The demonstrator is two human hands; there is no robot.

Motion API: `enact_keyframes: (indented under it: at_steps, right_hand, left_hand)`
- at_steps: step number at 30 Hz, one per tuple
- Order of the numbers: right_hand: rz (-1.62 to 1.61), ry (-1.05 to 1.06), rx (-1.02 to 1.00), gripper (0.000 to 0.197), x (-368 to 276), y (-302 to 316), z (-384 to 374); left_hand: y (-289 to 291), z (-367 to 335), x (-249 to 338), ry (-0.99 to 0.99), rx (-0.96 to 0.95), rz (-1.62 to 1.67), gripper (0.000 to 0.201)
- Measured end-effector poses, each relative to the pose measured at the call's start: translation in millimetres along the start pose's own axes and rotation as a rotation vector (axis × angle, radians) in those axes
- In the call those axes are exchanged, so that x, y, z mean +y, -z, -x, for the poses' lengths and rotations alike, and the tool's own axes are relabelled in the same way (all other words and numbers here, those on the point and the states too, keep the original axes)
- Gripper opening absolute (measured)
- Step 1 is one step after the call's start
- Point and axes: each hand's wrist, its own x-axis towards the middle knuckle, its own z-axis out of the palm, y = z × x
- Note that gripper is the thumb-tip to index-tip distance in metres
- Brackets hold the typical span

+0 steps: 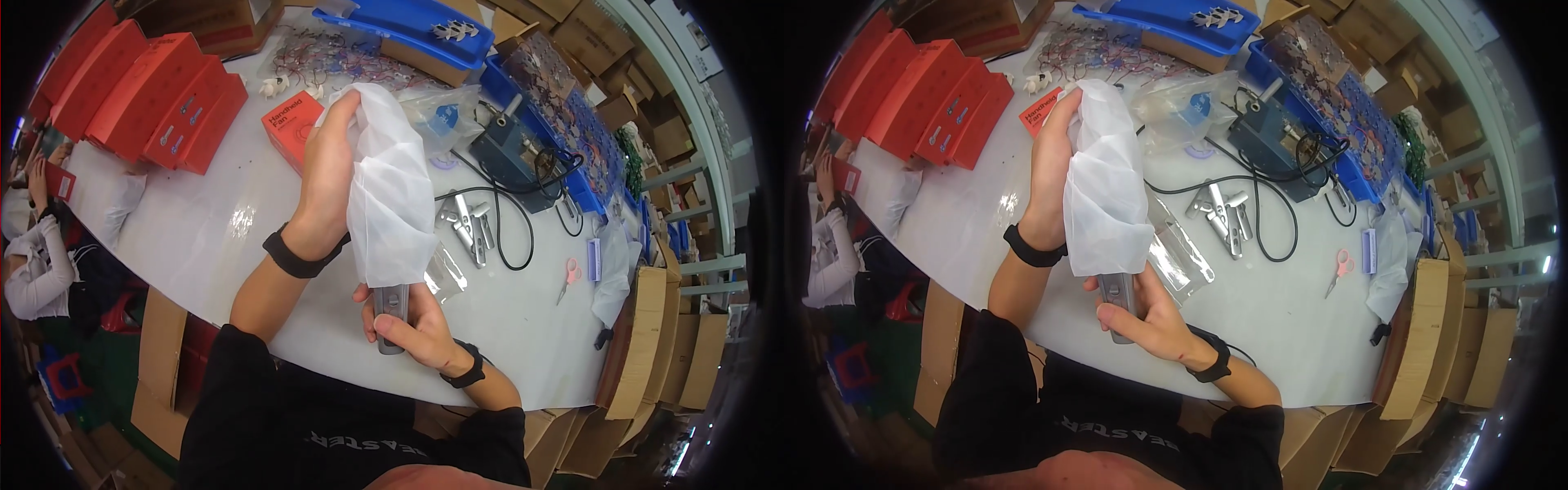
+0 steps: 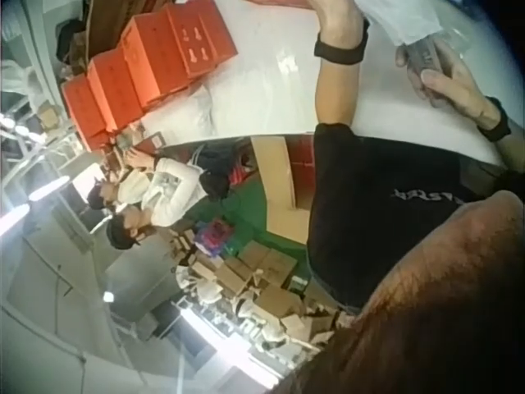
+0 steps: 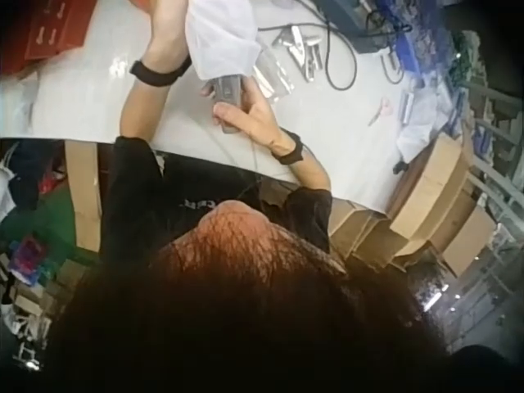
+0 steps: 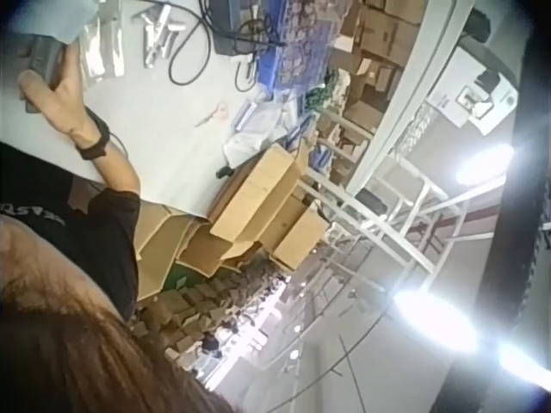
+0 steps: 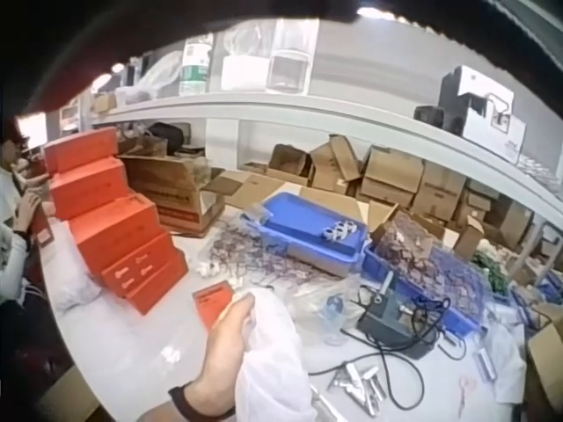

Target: The person detaches metal components from a frame by hand, places them on the table, and puts a handheld fan into a plastic bag. They then assemble a red box, insert the bagged fan and a plastic tray into it, and close the box before starting the process again.

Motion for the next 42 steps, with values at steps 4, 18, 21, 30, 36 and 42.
enact_keyframes:
  at_steps: [4, 18, 21, 30, 36, 42]
  right_hand:
    - [0.001, -0.014, -0.001, 0.059, 0.8, 2.6, -1.5]
    - [-0.019, -0.025, 0.0, 0.064, 2.6, 2.7, -1.5]
    - [-0.04, -0.033, -0.008, 0.065, 3.4, 0.9, -2.8]
    - [-0.028, 0.006, 0.0, 0.065, 3.4, 2.4, -0.3]
    - [0.056, 0.108, 0.085, 0.065, -4.8, 7.7, 0.3]
    - [0.075, 0.151, 0.166, 0.066, -14.6, 11.4, -3.8]
  left_hand:
    - [2.2, -2.3, -2.2, 0.011, 0.003, 0.01, 0.037]
    - [0.9, -2.4, -4.3, -0.002, -0.008, -0.016, 0.037]
    - [1.2, -0.8, -1.9, -0.09, -0.012, -0.062, 0.038]
    - [-11.6, 0.7, -9.3, -0.282, 0.064, -0.135, 0.035]
    - [0.0, -3.8, -4.1, -1.054, -0.208, -0.685, 0.023]
    - [-2.6, 4.4, -9.9, -1.106, -0.445, -0.899, 0.012]
